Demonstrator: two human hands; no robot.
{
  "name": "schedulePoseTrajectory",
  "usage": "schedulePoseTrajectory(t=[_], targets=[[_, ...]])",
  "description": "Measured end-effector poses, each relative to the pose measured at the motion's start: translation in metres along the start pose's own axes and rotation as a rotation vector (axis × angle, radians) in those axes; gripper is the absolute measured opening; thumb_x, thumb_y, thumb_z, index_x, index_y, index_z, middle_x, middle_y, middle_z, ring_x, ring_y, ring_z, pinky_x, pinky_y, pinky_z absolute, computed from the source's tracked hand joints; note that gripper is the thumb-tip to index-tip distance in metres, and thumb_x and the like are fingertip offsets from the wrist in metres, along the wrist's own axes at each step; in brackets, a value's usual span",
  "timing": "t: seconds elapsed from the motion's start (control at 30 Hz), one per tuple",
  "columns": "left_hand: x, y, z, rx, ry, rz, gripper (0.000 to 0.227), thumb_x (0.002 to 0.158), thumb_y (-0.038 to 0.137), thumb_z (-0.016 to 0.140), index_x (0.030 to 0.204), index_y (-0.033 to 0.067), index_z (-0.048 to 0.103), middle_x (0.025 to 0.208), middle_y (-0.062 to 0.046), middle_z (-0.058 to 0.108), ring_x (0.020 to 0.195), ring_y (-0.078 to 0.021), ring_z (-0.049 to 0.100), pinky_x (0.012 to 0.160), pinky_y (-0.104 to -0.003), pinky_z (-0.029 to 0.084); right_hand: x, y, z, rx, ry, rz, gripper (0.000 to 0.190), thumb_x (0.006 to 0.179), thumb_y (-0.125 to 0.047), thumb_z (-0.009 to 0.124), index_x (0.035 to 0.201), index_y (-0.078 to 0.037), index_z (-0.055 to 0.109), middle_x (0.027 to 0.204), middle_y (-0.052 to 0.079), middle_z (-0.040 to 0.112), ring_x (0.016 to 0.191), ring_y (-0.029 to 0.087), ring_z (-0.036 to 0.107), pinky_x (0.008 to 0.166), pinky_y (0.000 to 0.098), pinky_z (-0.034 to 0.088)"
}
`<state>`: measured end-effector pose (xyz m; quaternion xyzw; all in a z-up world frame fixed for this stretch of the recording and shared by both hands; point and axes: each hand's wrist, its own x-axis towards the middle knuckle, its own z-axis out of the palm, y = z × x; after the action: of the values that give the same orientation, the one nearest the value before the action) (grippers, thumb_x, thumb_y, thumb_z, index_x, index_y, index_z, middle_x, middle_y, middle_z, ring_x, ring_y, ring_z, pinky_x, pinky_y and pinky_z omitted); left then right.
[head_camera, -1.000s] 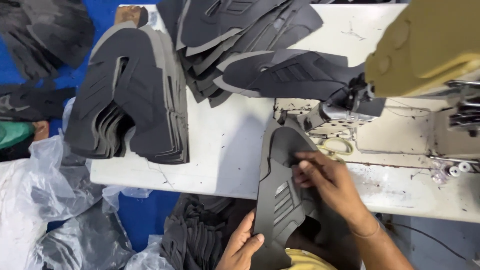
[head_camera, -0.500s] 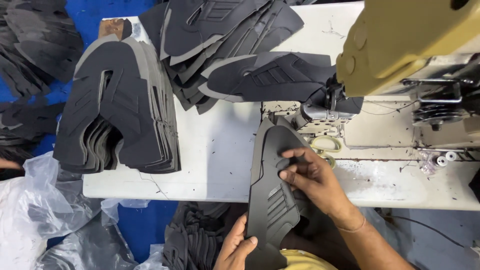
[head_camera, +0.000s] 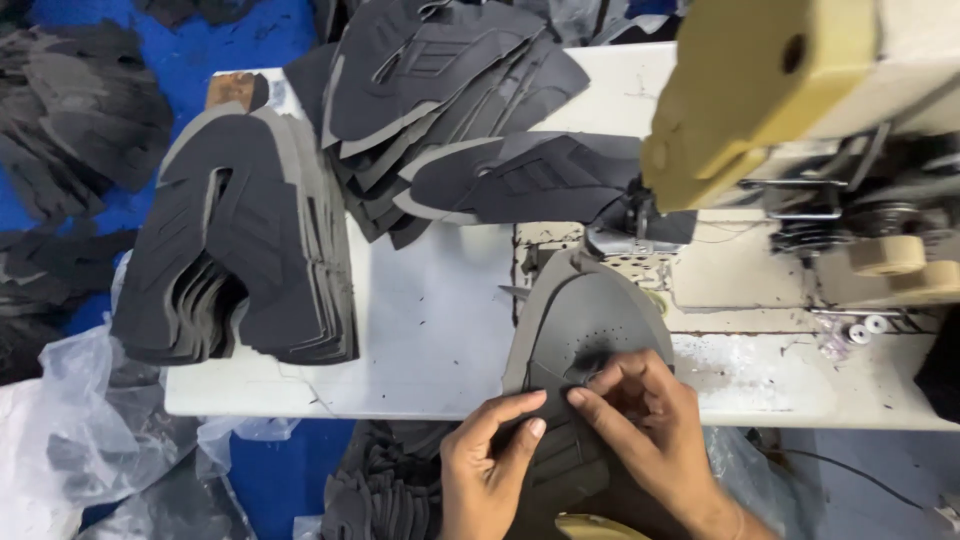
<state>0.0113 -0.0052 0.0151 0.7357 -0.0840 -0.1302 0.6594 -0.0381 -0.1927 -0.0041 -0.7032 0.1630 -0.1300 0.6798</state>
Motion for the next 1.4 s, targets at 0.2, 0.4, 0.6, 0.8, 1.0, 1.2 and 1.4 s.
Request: schedulePoseTrajectory(t=[0.2, 0.4, 0.6, 0.8, 1.0, 1.2, 1.4], targets=[[0.006, 0.015, -0.003, -0.052, -0.122, -0.065, 0.025, 0.089, 0.005, 0.075, 0.114, -0.0005, 0.077, 0.106, -0.01, 0.083, 0.101, -0.0136, 0.075, 0.093, -0.029, 0.056, 0.01, -0.03, -0.033, 0.275, -0.139, 0.366, 0.025, 0.097, -0.011, 0.058, 0.12, -0.003, 0.059, 0.09, 0.007, 0.072, 0.079, 0.014, 0.07, 0.07, 0.0293, 0.058], [0.009, 0.025, 0.003, -0.022, -0.231, -0.064, 0.024, 0.09, 0.006, 0.073, 0.114, 0.0008, 0.078, 0.106, -0.01, 0.083, 0.101, -0.0141, 0.076, 0.092, -0.029, 0.056, -0.005, -0.02, -0.046, 0.274, -0.201, 0.309, 0.037, 0.09, -0.001, 0.069, 0.124, -0.004, 0.055, 0.087, 0.009, 0.073, 0.08, 0.013, 0.07, 0.071, 0.0297, 0.058], [0.021, 0.024, 0.014, 0.131, -0.347, -0.067, 0.027, 0.096, 0.006, 0.071, 0.121, 0.0086, 0.081, 0.096, -0.012, 0.08, 0.087, -0.0181, 0.075, 0.078, -0.03, 0.057, -0.023, 0.008, -0.054, 0.209, 0.0, 0.25, 0.031, 0.085, 0.004, 0.074, 0.112, 0.001, 0.06, 0.085, 0.011, 0.076, 0.076, 0.014, 0.072, 0.068, 0.0295, 0.059], [0.076, 0.049, 0.026, 0.053, -0.478, 0.022, 0.029, 0.093, 0.004, 0.068, 0.12, 0.0084, 0.077, 0.099, -0.008, 0.081, 0.083, -0.0116, 0.072, 0.074, -0.025, 0.055, -0.006, 0.002, -0.053, 0.173, 0.215, 0.142, 0.025, 0.084, 0.005, 0.074, 0.107, 0.004, 0.066, 0.086, 0.012, 0.077, 0.076, 0.014, 0.072, 0.067, 0.028, 0.059], [0.138, 0.053, 0.028, -0.127, -0.696, -0.095, 0.031, 0.091, -0.001, 0.067, 0.12, 0.0048, 0.075, 0.109, -0.002, 0.079, 0.096, -0.0069, 0.07, 0.088, -0.023, 0.056, 0.018, -0.003, -0.036, 0.182, 0.345, 0.083, 0.028, 0.086, 0.005, 0.073, 0.114, 0.006, 0.07, 0.087, 0.011, 0.076, 0.072, 0.014, 0.07, 0.067, 0.0262, 0.058], [0.174, 0.06, 0.026, -0.16, -0.821, -0.235, 0.034, 0.087, -0.005, 0.066, 0.118, 0.0028, 0.075, 0.104, -0.003, 0.077, 0.094, -0.0067, 0.069, 0.088, -0.024, 0.055, 0.033, -0.003, -0.019, 0.25, 0.417, 0.08, 0.026, 0.087, 0.005, 0.072, 0.113, 0.009, 0.071, 0.086, 0.012, 0.076, 0.072, 0.015, 0.071, 0.068, 0.0272, 0.059], [0.2, 0.061, 0.026, -0.085, -0.832, -0.212, 0.033, 0.084, -0.006, 0.07, 0.115, 0.0016, 0.077, 0.097, -0.002, 0.074, 0.085, -0.0066, 0.064, 0.08, -0.024, 0.053, 0.053, -0.009, -0.012, 0.311, 0.438, 0.049, 0.023, 0.088, 0.007, 0.073, 0.11, 0.01, 0.071, 0.087, 0.012, 0.076, 0.073, 0.016, 0.072, 0.07, 0.0279, 0.06]])
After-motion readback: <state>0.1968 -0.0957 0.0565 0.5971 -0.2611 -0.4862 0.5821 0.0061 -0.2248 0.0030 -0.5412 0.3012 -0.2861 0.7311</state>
